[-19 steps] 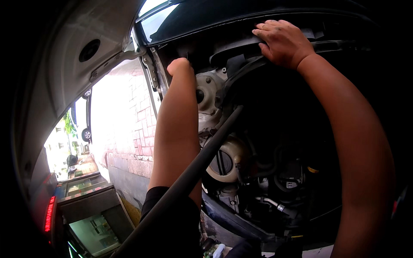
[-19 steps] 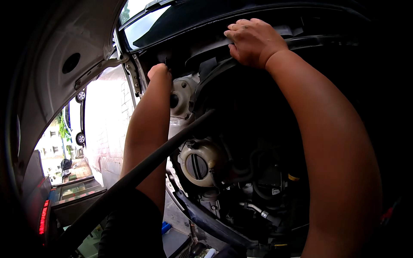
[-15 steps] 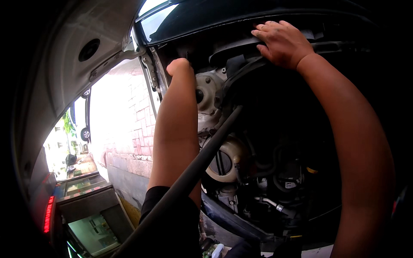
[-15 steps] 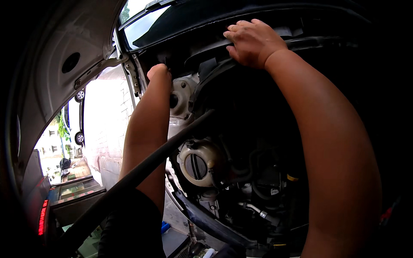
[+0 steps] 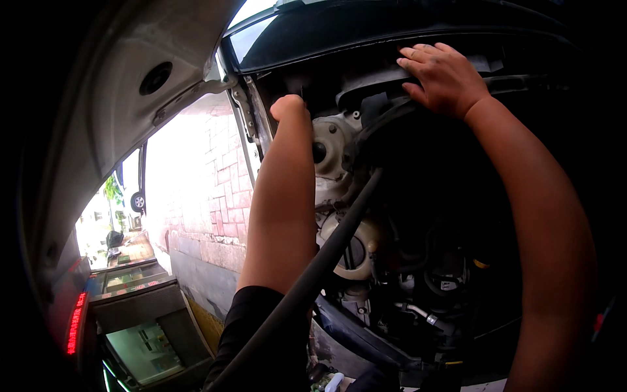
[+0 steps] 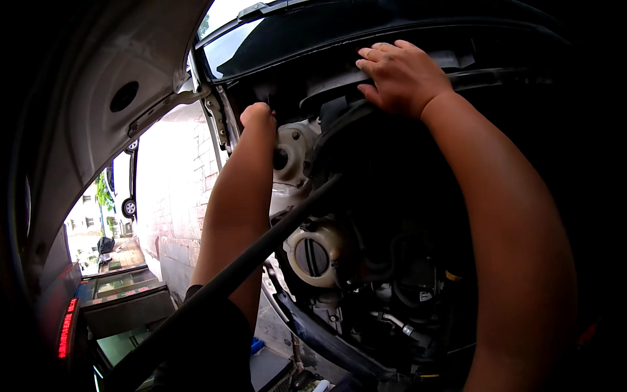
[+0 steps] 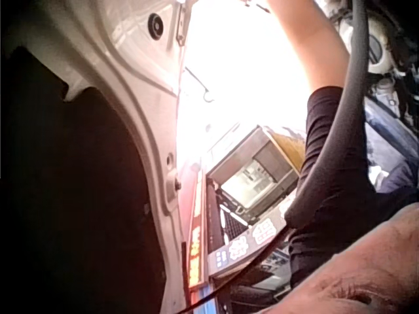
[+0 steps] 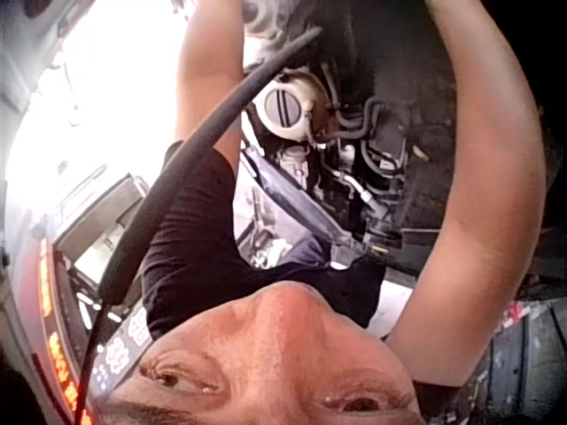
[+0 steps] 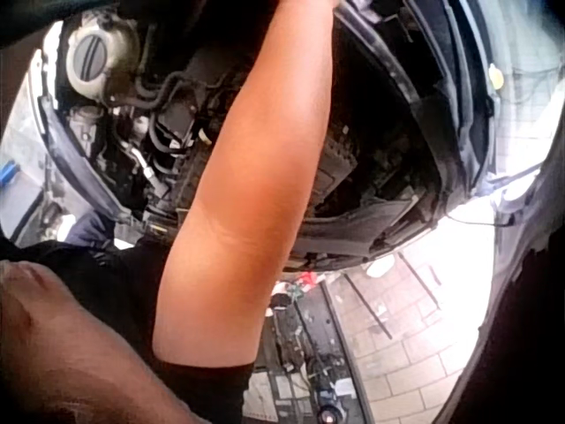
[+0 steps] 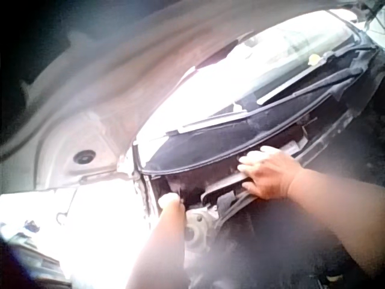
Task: The person installs a black plastic cowl panel at the base of the windshield, aligning it and pressing it into place. They then position and secure a perforated black plastic cover over the engine bay area, adjusting it to fit the contours of the vehicle.
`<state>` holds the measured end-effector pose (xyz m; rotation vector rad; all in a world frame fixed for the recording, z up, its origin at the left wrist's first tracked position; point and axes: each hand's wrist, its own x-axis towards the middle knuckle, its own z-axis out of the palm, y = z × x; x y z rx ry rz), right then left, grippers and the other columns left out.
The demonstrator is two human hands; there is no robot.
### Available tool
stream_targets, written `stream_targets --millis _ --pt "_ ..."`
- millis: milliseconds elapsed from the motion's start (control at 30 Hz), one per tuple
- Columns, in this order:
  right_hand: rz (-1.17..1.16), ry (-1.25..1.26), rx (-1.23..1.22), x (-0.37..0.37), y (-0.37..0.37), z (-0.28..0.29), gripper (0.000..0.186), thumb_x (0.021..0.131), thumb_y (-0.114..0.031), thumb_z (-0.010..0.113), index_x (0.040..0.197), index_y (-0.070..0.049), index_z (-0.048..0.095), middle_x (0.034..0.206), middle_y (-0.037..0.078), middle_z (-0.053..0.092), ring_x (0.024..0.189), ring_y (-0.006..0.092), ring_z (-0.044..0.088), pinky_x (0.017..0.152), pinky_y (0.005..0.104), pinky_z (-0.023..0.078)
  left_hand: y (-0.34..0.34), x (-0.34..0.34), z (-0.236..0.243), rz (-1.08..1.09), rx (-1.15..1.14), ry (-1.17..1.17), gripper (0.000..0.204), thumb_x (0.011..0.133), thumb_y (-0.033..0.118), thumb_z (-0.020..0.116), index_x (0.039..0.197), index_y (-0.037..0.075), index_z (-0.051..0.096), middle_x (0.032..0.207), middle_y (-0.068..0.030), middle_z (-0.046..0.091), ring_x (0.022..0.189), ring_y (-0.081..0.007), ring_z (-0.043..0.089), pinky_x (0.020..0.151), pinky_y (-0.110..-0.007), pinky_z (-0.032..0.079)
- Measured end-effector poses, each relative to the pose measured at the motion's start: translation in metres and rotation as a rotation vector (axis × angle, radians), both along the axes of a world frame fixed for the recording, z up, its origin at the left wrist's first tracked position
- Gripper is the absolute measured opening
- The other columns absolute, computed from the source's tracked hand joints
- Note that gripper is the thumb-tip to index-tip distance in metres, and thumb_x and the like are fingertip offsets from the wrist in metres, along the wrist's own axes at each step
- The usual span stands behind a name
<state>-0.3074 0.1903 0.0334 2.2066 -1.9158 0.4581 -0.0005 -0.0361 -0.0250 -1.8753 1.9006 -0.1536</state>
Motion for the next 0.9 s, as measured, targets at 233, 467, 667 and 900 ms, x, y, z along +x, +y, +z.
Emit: stream_targets --millis 233,467,667,900 --pt "0.024 -0.007 0.001 0.004 0.000 0.006 0.047 0.099 -0.043 0.061 0.130 -0.010 0.069 0.143 0.006 0.062 0.137 0.0200 0.054 0.115 0.0368 0.039 -0.010 0.012 -0.012 0.069 -0.064 -0.016 0.032 0.085 0.034 0.077 0.114 0.020 0.079 0.123 -0.0040 0.074 0.116 -0.0250 0.070 0.091 -0.036 0.056" --pt "-0.009 -0.038 0.100 -0.002 0.002 0.005 0.050 0.100 -0.045 0.058 0.134 -0.009 0.067 0.147 0.007 0.059 0.138 0.0207 0.052 0.114 0.0366 0.039 0.021 -0.029 0.019 0.080 0.010 -0.085 0.033 0.093 0.027 0.068 0.125 0.020 0.075 0.133 -0.0012 0.070 0.124 -0.0193 0.066 0.095 -0.031 0.051" --pt "-0.016 -0.033 0.169 0.012 -0.001 0.022 0.052 0.100 -0.046 0.056 0.134 -0.008 0.066 0.148 0.008 0.058 0.137 0.0208 0.052 0.112 0.0357 0.041 -0.018 0.017 -0.010 0.168 -0.038 0.002 0.034 0.093 0.032 0.069 0.123 0.017 0.076 0.129 -0.0036 0.072 0.120 -0.0223 0.068 0.091 -0.031 0.053" --pt "-0.027 -0.007 0.142 0.004 0.005 0.013 0.050 0.102 -0.048 0.055 0.131 -0.010 0.069 0.149 0.006 0.057 0.139 0.0205 0.050 0.115 0.0363 0.039 0.063 0.024 0.014 0.620 -0.422 1.715 0.038 0.098 0.020 0.062 0.124 -0.008 0.065 0.108 -0.0208 0.074 0.102 -0.0270 0.073 0.076 -0.042 0.058"
